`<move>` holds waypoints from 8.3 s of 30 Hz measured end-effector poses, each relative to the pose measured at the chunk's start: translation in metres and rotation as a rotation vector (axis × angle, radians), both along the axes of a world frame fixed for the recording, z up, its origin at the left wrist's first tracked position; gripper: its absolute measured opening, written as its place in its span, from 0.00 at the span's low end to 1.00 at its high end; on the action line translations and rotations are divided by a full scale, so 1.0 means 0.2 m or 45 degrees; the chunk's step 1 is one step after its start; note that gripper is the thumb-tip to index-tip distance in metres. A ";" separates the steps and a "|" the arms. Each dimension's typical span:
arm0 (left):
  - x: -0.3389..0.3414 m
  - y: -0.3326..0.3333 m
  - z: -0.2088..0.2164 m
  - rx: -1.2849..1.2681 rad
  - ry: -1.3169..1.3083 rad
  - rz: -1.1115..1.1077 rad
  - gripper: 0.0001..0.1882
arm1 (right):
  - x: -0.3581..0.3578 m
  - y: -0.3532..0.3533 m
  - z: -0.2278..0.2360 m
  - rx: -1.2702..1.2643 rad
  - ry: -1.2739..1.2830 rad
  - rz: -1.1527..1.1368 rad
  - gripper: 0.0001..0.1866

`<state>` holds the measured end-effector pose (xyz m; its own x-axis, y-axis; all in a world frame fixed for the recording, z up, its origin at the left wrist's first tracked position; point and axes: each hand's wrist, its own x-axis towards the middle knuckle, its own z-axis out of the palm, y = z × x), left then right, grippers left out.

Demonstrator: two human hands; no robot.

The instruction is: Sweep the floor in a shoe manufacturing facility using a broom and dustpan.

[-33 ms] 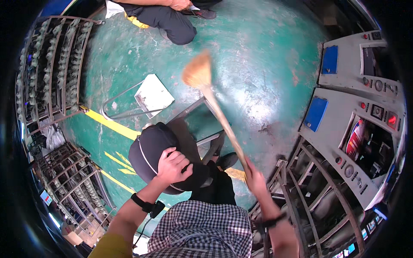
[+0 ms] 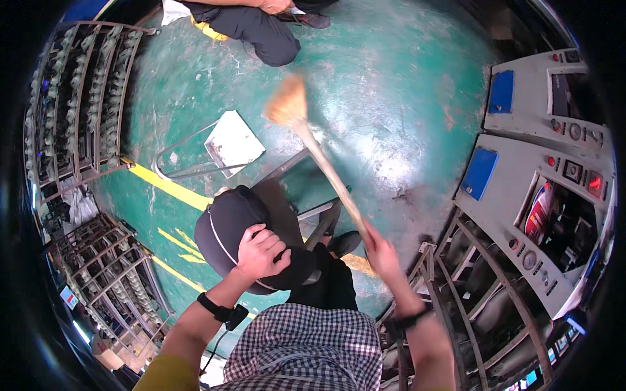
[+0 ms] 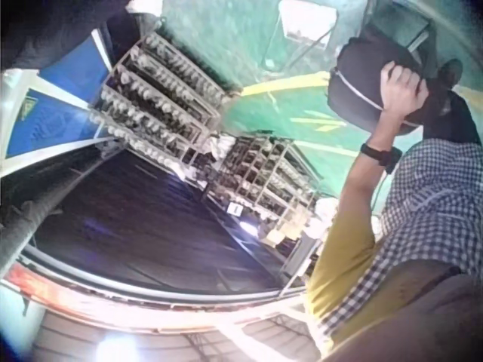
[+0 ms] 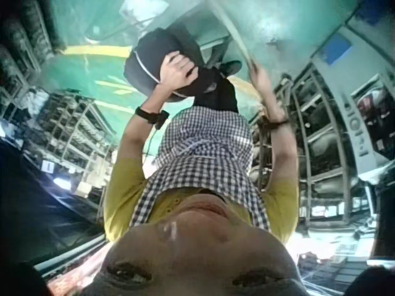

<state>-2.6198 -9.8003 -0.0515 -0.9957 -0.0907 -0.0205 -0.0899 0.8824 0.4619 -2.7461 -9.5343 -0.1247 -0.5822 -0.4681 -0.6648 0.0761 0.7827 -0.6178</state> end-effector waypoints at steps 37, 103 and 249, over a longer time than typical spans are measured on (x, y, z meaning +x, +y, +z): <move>-1.03 0.00 -0.41 -0.234 -0.076 -0.066 0.13 | -0.63 0.27 -0.32 0.229 -0.032 -0.814 0.23; 0.53 -1.64 -0.32 0.534 -0.467 1.442 0.55 | 1.79 0.37 0.50 0.147 -0.055 -1.129 0.22; 1.19 0.39 -0.53 0.618 -1.134 -0.428 0.18 | 2.85 0.78 0.10 0.913 -0.015 -1.274 0.30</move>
